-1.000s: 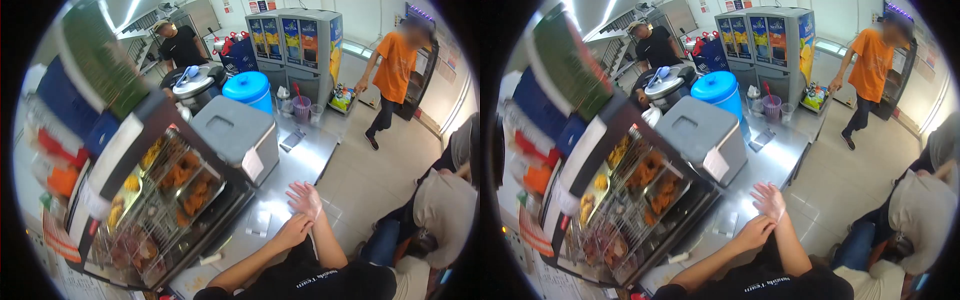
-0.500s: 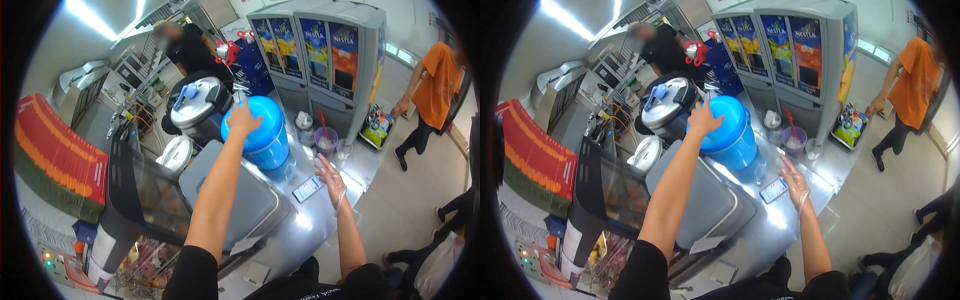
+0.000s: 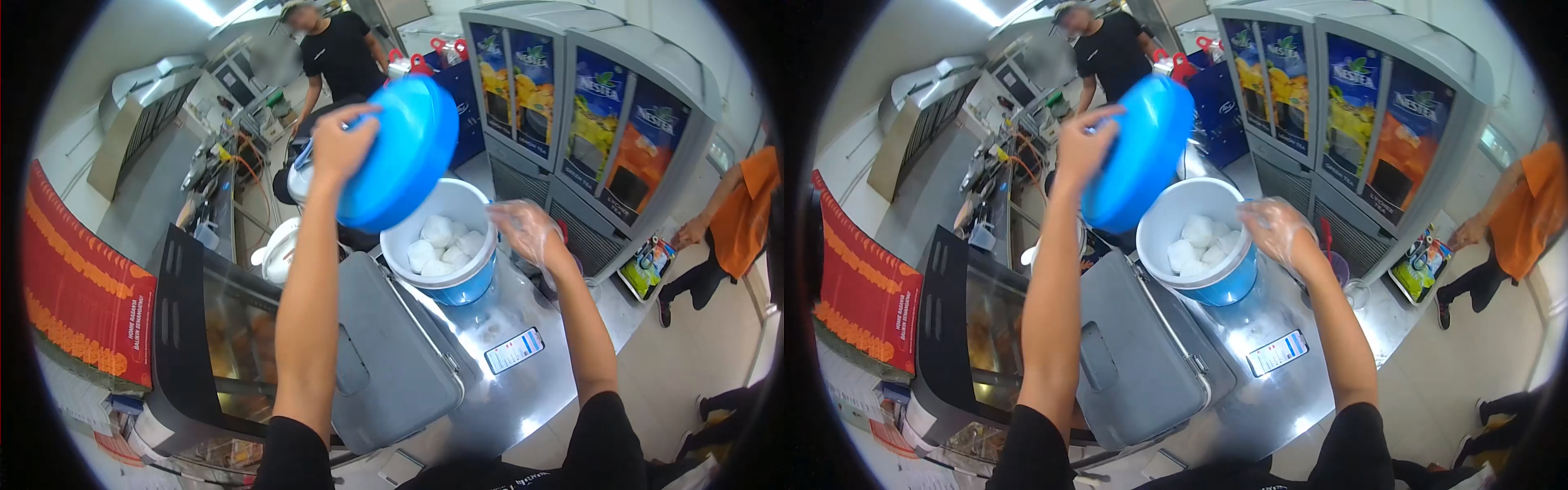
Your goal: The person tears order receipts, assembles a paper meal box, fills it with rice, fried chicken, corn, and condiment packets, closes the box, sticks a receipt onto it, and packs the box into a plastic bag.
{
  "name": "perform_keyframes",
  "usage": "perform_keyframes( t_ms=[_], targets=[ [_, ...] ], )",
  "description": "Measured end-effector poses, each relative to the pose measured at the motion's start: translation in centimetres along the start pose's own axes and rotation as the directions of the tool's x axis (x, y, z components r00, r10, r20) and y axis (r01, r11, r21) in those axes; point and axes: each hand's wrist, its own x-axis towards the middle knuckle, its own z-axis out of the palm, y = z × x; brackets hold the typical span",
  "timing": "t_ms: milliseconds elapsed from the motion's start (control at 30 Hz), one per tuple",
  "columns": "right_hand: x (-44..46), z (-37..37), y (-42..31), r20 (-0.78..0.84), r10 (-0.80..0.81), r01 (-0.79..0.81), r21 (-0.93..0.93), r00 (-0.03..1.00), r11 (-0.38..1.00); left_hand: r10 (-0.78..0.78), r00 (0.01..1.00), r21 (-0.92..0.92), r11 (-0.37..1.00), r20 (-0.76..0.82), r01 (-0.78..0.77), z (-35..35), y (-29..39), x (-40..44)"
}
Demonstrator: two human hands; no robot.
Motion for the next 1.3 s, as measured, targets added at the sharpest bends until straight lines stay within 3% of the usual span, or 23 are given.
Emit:
perform_keyframes(
  t_ms=[33, 100, 167, 233, 300, 367, 433, 533, 633, 733, 800, 900, 1000, 1067, 1133, 1233, 1300],
  targets=[
    [2.1, 0.6, -0.8, 0.069, -0.046, 0.045, 0.021, 0.997, 0.999, -0.103, 0.995, -0.12, 0.988, -0.018, 0.1, -2.3, 1.5, 0.6],
    [6.6, 2.4, -3.7, 0.351, 0.093, -0.067, -0.085, 0.932, 0.994, -0.217, 0.969, -0.304, 0.937, -0.119, 0.173, -5.1, 4.7, 0.6],
    [11.9, 8.7, -0.3, 0.592, -0.102, 0.321, -0.278, 0.799, 0.905, -0.292, 0.935, -0.362, 0.909, -0.201, 0.206, -6.9, 5.2, 0.6],
    [15.9, 16.5, 5.0, 0.646, -0.079, 0.381, -0.343, 0.76, 0.858, -0.328, 0.901, -0.383, 0.9, -0.285, 0.207, -7.9, 5.8, -0.3],
    [18.0, 24.4, 11.0, 0.57, 0.048, 0.195, -0.357, 0.82, 0.914, -0.344, 0.874, -0.379, 0.902, -0.342, 0.207, -8.6, 5.6, -1.1],
    [17.4, 26.0, 9.7, 0.541, 0.253, -0.104, -0.291, 0.802, 0.951, -0.393, 0.851, -0.455, 0.865, -0.348, 0.213, -8.9, 5.5, -2.1],
    [16.9, 27.9, 9.0, 0.531, 0.451, -0.398, -0.22, 0.717, 0.891, -0.421, 0.836, -0.508, 0.836, -0.352, 0.207, -9.2, 4.6, -2.8],
    [18.9, 28.9, 9.1, 0.659, 0.552, -0.554, -0.238, 0.512, 0.798, -0.462, 0.804, -0.522, 0.821, -0.374, 0.23, -9.4, 4.4, -3.9],
    [16.6, 22.5, 2.4, 0.489, 0.793, -0.918, 0.043, 0.363, 0.394, -0.472, 0.8, -0.531, 0.814, -0.37, 0.234, -9.7, 4.0, -4.9],
    [15.3, 22.8, 1.7, 0.353, 0.78, -0.795, -0.139, 0.517, 0.59, -0.472, 0.809, -0.532, 0.811, -0.351, 0.243, -9.7, 3.4, -5.2],
    [15.3, 22.2, 1.2, 0.444, 0.7, -0.68, -0.237, 0.56, 0.694, -0.469, 0.811, -0.529, 0.813, -0.348, 0.243, -9.9, 3.3, -5.4],
    [15.4, 20.4, 0.7, 0.58, 0.571, -0.459, -0.345, 0.582, 0.819, -0.471, 0.811, -0.54, 0.807, -0.348, 0.237, -9.7, 3.7, -5.4],
    [15.1, 19.6, 0.0, 0.708, 0.474, -0.305, -0.365, 0.523, 0.88, -0.472, 0.815, -0.554, 0.799, -0.337, 0.234, -9.8, 4.0, -5.3],
    [14.6, 19.0, 0.1, 0.739, 0.455, -0.355, -0.305, 0.497, 0.884, -0.46, 0.825, -0.543, 0.807, -0.328, 0.233, -9.3, 3.7, -5.2],
    [14.2, 18.6, 0.8, 0.727, 0.463, -0.507, -0.184, 0.506, 0.842, -0.437, 0.848, -0.512, 0.824, -0.3, 0.243, -8.8, 3.2, -5.1],
    [15.0, 18.4, 0.8, 0.743, 0.464, -0.526, -0.177, 0.482, 0.832, -0.361, 0.894, -0.416, 0.88, -0.267, 0.231, -7.5, 2.3, -4.9],
    [14.9, 15.5, -0.7, 0.783, 0.396, -0.561, -0.073, 0.48, 0.824, -0.342, 0.905, -0.287, 0.92, -0.253, 0.268, -6.5, 0.3, -4.5]
  ],
)
